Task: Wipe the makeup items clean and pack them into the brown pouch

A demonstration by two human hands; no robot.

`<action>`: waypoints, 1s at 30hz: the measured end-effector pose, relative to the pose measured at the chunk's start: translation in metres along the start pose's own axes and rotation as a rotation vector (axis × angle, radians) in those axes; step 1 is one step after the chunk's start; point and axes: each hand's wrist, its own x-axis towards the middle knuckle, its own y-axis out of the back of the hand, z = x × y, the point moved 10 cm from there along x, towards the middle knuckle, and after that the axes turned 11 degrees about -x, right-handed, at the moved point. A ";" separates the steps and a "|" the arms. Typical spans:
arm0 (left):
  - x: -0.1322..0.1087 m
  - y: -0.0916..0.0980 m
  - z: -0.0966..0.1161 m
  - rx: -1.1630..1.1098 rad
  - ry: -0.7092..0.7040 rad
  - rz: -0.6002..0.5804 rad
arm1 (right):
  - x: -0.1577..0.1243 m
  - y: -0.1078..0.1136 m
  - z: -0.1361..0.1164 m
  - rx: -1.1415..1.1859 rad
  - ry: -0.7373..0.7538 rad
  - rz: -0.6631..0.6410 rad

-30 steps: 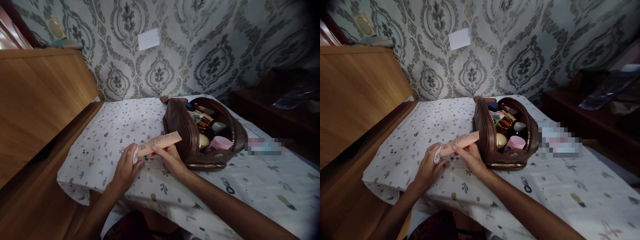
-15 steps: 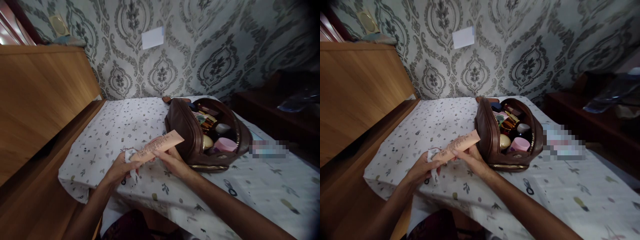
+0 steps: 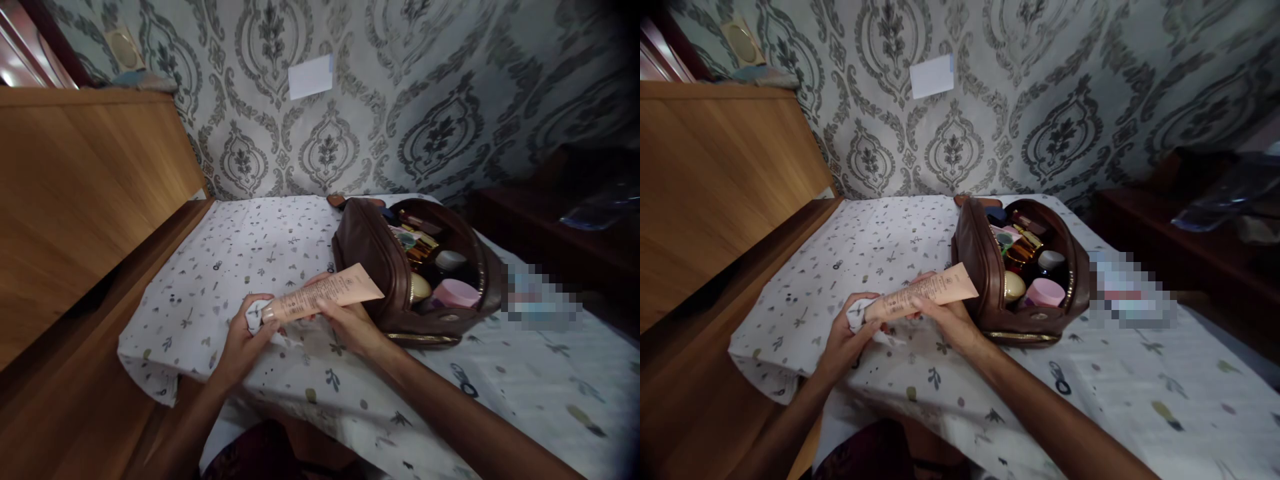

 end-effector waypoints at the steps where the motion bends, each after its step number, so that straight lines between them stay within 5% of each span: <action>1: 0.000 0.000 0.003 0.031 -0.024 0.003 | 0.000 0.001 0.001 -0.014 -0.013 0.007; 10: 0.001 -0.001 0.009 0.061 -0.006 0.006 | -0.001 0.005 0.001 0.011 -0.062 0.101; 17: 0.005 0.036 0.032 0.282 -0.133 -0.011 | 0.001 0.017 -0.007 0.106 -0.074 0.138; 22: 0.004 0.058 0.044 0.326 -0.047 -0.137 | -0.007 -0.016 0.009 0.141 -0.252 -0.241; 27: -0.003 0.026 0.063 0.388 -0.078 -0.384 | -0.052 -0.073 0.027 0.397 -0.544 -0.859; 30: -0.007 -0.004 0.072 0.457 -0.122 -0.520 | -0.073 -0.089 0.024 0.461 -0.616 -1.052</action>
